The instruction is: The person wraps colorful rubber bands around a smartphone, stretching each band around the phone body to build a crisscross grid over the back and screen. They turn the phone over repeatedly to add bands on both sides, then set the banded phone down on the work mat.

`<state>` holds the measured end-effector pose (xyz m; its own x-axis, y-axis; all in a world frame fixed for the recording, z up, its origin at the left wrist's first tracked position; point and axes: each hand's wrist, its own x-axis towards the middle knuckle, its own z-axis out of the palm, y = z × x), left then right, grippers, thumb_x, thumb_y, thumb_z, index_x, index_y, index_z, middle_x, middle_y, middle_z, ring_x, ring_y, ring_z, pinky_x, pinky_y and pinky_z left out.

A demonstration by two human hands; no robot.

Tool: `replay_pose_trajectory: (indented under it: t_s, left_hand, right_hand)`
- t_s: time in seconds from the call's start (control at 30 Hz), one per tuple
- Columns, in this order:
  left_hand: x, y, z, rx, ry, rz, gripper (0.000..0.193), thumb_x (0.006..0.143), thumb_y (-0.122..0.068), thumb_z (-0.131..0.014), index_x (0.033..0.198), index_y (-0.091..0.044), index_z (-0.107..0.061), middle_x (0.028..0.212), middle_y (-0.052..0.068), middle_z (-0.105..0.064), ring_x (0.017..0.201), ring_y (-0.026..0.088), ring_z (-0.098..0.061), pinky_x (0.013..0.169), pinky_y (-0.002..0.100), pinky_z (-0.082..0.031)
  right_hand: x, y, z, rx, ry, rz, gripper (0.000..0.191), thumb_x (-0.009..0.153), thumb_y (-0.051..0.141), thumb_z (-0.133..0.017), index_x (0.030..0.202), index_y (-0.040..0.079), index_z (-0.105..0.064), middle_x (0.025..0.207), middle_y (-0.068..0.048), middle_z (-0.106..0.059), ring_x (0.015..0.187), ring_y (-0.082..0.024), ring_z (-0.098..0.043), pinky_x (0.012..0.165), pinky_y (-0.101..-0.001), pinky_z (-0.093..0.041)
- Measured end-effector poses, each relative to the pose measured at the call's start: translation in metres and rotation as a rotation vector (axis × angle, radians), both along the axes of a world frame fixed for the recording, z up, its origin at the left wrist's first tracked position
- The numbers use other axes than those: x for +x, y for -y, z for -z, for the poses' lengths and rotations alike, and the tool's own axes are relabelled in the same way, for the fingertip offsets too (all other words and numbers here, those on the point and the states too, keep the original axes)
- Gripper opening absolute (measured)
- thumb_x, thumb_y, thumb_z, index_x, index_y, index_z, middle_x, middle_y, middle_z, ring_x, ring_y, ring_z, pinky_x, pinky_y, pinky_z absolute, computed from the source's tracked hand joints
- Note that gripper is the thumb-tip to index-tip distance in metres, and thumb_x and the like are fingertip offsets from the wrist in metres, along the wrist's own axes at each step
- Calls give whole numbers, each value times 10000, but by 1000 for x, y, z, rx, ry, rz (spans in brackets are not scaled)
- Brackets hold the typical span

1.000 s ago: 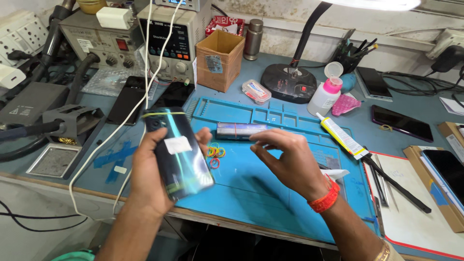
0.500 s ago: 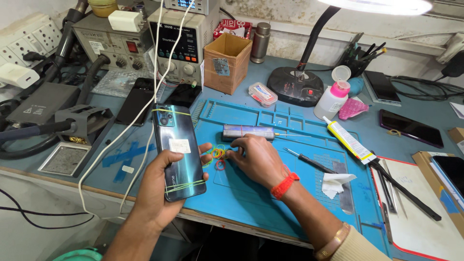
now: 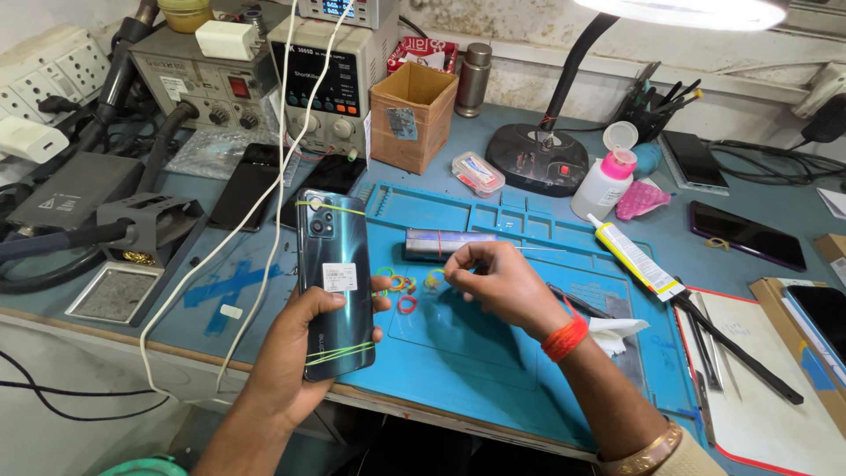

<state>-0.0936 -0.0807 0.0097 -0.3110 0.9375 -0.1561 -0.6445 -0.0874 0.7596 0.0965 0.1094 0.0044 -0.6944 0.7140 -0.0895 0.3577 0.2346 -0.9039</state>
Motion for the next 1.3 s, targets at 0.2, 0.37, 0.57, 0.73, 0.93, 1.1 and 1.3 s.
replay_pose_trajectory:
  t_s: [0.2,0.37,0.57,0.73,0.93,1.1,1.3]
  left_hand:
    - [1,1,0,48,-30,88,513,827,-134,-514,1296,70,-557,1170,215,-708,966,265,-686,770,403,-595]
    - [1,1,-1,74,-34,189,549,828,-180,-500,1301,90,-571,1202,215,-706,975,258,-691,782,390,-599]
    - [2,0,-3,83,-47,211,563,823,-199,-496,1300,92,-568,1189,227,-698,978,262,-689,779,403,-606]
    - [-2,-1,-2,92,-1,238,584,840,-213,-494,1303,138,-559,1196,238,-695,983,273,-687,783,402,-598]
    - [1,0,6,196,62,429,654,833,-246,-542,1395,83,-479,1222,265,-657,990,284,-682,818,422,-604]
    - [22,-3,14,245,162,679,711,891,-330,-576,1443,95,-436,1280,286,-625,988,291,-698,823,414,-599]
    - [36,-10,14,284,195,721,770,875,-335,-592,1494,98,-441,1288,261,-617,1025,281,-695,839,412,-597]
  right_hand:
    - [13,-7,0,226,35,-19,156,864,164,-690,886,17,-735,772,11,-710,682,-62,-630,628,-237,-533]
    - [22,-6,0,162,48,13,195,874,200,-704,889,8,-733,737,-16,-672,644,-82,-576,604,-276,-507]
    - [27,-5,-9,169,92,29,165,889,220,-696,891,59,-729,732,22,-665,645,-59,-577,556,-233,-475]
    - [32,-4,-15,-52,32,46,160,908,223,-678,906,68,-715,753,40,-625,634,-49,-539,492,-223,-415]
    - [33,2,-18,-202,-120,-45,162,933,213,-666,927,56,-701,800,25,-643,692,-53,-577,549,-222,-466]
    - [34,14,-16,-334,-328,-135,136,957,162,-661,930,29,-650,830,-10,-642,731,-77,-598,579,-251,-490]
    - [34,30,-12,-608,-548,-125,199,977,144,-520,1027,12,-660,908,-55,-682,798,-145,-658,690,-303,-563]
